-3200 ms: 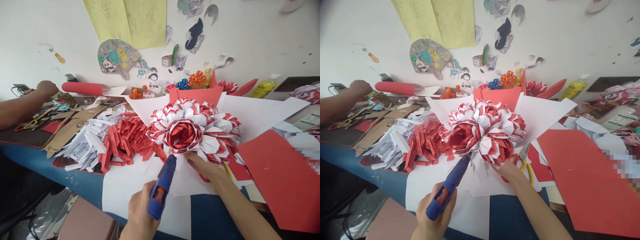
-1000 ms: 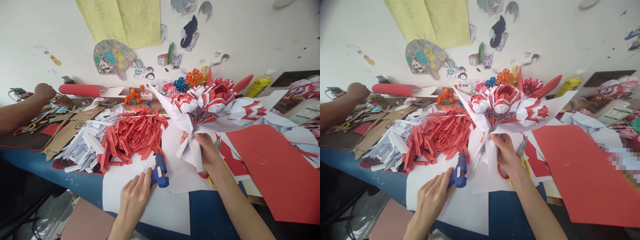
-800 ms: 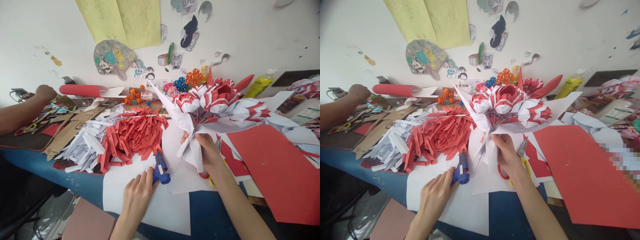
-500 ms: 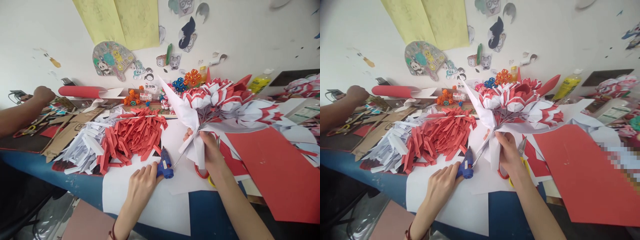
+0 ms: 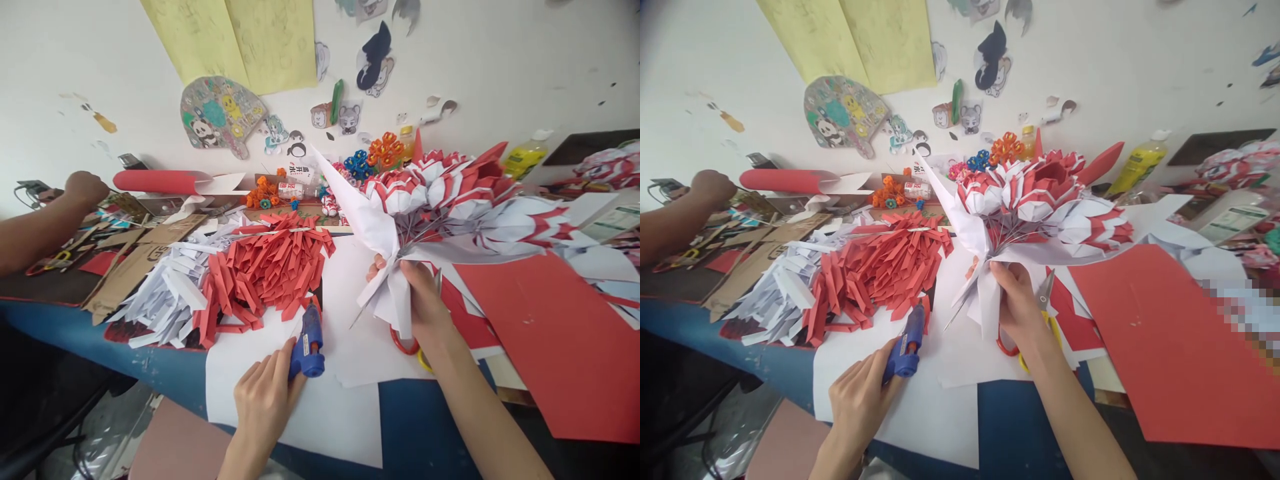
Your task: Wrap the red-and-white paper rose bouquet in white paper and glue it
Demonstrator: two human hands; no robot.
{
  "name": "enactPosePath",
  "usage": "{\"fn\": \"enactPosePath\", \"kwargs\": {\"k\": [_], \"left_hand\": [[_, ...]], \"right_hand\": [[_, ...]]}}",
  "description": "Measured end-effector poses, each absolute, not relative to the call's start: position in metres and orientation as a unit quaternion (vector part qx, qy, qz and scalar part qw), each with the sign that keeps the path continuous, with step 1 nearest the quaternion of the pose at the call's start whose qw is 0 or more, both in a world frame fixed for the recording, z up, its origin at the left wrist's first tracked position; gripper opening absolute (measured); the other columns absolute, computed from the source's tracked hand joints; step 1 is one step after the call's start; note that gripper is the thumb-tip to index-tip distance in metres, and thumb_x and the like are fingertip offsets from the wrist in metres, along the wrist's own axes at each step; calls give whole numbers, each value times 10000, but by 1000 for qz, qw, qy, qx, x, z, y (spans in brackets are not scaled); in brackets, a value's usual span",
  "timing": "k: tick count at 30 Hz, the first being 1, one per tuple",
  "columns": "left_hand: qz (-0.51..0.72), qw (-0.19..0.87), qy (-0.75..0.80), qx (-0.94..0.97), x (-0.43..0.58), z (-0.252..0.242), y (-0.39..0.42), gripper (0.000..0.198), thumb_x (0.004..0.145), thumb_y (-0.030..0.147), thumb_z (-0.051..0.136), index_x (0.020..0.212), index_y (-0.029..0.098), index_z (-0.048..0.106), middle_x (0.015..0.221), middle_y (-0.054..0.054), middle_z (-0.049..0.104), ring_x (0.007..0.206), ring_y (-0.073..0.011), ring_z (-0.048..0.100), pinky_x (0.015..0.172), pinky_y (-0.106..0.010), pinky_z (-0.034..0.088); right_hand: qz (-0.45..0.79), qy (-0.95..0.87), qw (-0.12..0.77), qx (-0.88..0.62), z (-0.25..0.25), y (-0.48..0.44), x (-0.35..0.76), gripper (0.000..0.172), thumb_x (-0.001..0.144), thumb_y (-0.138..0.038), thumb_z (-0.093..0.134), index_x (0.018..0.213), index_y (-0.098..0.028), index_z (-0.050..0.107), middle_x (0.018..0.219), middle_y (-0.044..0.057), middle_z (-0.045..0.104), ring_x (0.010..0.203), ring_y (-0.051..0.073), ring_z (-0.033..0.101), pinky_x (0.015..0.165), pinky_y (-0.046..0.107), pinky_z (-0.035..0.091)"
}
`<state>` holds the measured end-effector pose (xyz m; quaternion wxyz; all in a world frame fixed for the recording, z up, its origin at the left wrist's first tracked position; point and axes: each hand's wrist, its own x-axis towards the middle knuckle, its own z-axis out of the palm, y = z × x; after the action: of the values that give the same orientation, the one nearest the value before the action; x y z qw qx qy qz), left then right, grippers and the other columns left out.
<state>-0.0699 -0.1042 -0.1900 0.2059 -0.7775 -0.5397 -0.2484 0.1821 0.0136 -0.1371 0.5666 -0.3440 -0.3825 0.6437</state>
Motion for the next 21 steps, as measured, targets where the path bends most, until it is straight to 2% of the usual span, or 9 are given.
{"fn": "enactPosePath", "kwargs": {"k": [4,14,21], "left_hand": [[-229,211,-541,-781,-72,-191,-109,278,976,333,556,1139,127,647,746,-27,730,563,-123,638,574,-258,415],[-212,209,-536,-790,-71,-186,-103,338,1012,401,467,1031,135,675,665,-10,720,487,-114,628,497,-263,398],[-253,199,-542,-776,-72,-185,-104,293,992,374,524,1113,140,652,725,-16,737,520,-106,628,545,-245,419]], "right_hand": [[669,-338,583,-313,-137,13,181,314,686,-519,799,744,-256,638,799,32,663,802,227,632,622,327,475],[660,-354,577,-325,-139,14,181,338,680,-546,793,730,-261,617,824,25,667,802,228,636,635,333,484],[660,-348,580,-327,-138,15,182,346,690,-534,792,823,-253,638,857,32,677,835,233,652,663,337,509]]}}
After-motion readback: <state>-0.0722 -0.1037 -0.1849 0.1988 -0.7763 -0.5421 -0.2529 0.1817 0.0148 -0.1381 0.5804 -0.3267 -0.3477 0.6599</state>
